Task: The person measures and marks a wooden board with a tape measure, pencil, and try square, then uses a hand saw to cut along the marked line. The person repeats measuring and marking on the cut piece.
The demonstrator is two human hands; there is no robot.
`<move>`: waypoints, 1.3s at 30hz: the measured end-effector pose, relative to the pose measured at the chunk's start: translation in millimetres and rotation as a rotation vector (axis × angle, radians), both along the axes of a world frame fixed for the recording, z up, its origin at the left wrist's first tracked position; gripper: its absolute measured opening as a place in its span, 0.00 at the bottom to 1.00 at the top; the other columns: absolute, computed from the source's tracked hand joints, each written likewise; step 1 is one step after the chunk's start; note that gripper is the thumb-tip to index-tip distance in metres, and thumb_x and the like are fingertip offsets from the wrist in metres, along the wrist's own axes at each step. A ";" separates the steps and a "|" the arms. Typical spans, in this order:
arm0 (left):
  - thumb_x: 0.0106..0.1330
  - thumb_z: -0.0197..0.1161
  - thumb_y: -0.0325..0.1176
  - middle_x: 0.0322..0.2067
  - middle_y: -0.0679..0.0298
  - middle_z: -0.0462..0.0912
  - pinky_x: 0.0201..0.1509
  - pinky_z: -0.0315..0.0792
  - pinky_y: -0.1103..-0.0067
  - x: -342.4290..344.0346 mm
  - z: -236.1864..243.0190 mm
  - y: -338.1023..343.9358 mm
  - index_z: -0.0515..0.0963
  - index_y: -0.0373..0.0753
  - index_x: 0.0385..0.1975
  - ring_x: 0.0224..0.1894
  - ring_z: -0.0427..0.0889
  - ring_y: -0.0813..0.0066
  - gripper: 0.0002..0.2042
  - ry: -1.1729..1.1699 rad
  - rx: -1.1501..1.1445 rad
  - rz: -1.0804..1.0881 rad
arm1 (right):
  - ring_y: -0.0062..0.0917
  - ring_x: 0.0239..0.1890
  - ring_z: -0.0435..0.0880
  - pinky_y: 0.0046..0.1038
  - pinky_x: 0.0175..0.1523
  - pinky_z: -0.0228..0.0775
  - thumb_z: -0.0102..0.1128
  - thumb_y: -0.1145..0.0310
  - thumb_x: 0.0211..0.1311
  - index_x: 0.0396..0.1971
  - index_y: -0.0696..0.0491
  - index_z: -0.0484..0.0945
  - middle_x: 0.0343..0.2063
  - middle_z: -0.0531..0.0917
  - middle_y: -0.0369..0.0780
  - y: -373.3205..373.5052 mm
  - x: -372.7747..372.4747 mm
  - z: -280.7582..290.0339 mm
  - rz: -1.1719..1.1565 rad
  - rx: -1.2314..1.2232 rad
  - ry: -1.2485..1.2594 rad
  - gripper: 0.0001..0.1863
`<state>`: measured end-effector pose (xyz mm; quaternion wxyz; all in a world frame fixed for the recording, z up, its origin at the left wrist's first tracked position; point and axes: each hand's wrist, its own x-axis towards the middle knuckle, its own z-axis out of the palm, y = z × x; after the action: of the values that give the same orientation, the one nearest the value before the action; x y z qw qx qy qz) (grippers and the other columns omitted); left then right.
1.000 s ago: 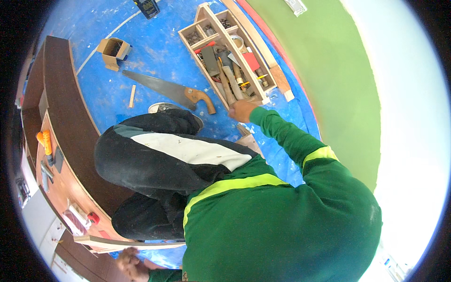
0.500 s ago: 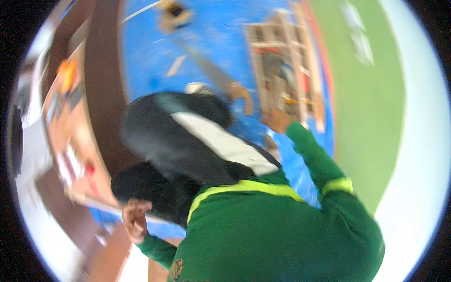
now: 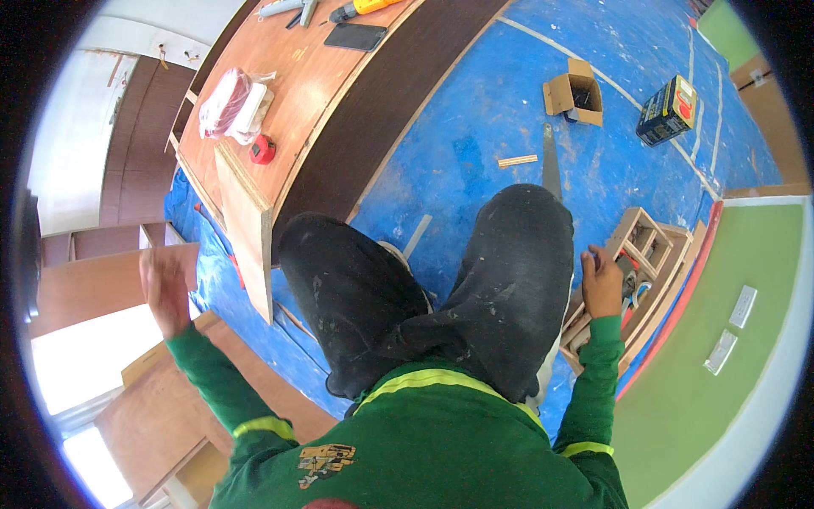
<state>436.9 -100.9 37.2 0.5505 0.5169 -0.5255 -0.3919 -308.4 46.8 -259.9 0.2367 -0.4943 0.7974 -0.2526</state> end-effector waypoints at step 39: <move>0.76 0.78 0.52 0.52 0.55 0.83 0.43 0.82 0.74 -17.3 -65.3 -207.5 0.76 0.36 0.69 0.47 0.85 0.66 0.33 -0.605 -0.128 -0.058 | 0.58 0.52 0.93 0.53 0.60 0.85 0.67 0.55 0.77 0.53 0.57 0.90 0.46 0.93 0.58 186.7 84.2 -90.3 -0.090 0.737 -0.293 0.20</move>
<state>419.5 -308.4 -28.1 0.3892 0.5592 -0.7035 -0.2021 -224.2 233.5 -350.2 0.4982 -0.2995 0.8132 -0.0273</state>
